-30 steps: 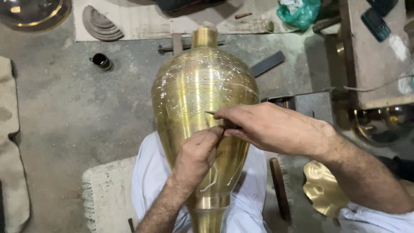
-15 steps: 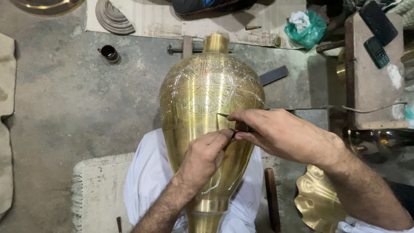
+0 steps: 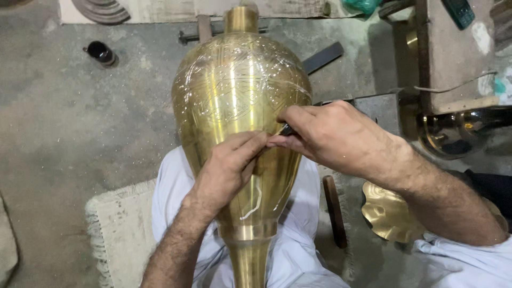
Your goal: The person sits on the floor with a large brass vase held between their legs and hand-engraves decorative patterns into its surface using a small chisel, striking and guiding the tool while rotating the vase to reach new areas.
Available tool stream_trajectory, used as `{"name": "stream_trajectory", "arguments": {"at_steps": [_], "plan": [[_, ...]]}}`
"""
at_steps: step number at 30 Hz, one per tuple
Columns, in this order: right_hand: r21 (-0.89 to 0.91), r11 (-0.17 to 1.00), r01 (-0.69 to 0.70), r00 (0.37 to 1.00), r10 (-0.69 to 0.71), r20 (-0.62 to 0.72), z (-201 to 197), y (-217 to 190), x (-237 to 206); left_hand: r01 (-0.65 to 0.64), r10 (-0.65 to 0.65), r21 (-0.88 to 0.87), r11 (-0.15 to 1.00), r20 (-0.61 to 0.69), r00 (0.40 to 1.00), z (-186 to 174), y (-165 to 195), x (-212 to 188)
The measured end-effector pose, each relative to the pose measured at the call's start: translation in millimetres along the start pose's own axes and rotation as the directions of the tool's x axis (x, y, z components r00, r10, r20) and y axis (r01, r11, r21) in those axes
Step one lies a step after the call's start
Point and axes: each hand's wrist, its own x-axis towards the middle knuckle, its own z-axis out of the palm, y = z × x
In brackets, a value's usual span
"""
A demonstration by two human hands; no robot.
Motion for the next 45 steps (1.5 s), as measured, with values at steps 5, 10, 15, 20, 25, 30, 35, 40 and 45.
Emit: {"name": "stream_trajectory", "arguments": {"at_steps": [5, 10, 15, 20, 25, 30, 35, 40, 45], "plan": [[0.033, 0.996, -0.077, 0.995, 0.075, 0.058, -3, 6, 4, 0.027, -0.027, 0.000, 1.000, 0.048, 0.998, -4, 4, 8], [0.073, 0.997, -0.036, 0.999, 0.036, 0.001, -4, 10, 3, 0.029, -0.031, 0.030, 0.999, 0.056, 0.998, -4, 5, 12], [0.099, 0.995, -0.007, 0.998, 0.012, -0.055, 0, 13, 1, 0.022, -0.025, 0.051, 0.998, 0.049, 0.998, -4, 6, 14], [0.110, 0.991, -0.079, 0.996, 0.082, -0.028, -3, 9, -2, -0.008, 0.006, 0.031, 0.999, 0.075, 0.997, -8, 6, 16], [0.110, 0.993, -0.049, 0.998, 0.054, -0.040, -1, 12, -3, -0.015, 0.013, 0.038, 0.999, 0.060, 0.998, -4, 2, 14], [-0.120, 0.992, -0.038, 0.996, 0.047, 0.076, -14, -4, -4, -0.068, 0.060, 0.079, 0.995, 0.092, 0.994, -5, -1, 11], [-0.221, 0.956, 0.191, 0.947, -0.239, -0.214, -68, -55, 5, 0.171, -0.132, -0.177, 0.969, 0.212, 0.968, -16, -3, 12], [-0.187, 0.982, 0.035, 0.991, -0.010, 0.133, -35, -73, 60, 0.213, -0.171, -0.145, 0.966, 0.254, 0.952, -12, -9, 11], [-0.251, 0.950, 0.187, 0.975, -0.149, 0.164, 4, -48, 40, 0.072, -0.079, 0.031, 0.997, 0.313, 0.946, -17, -17, 12]]}}
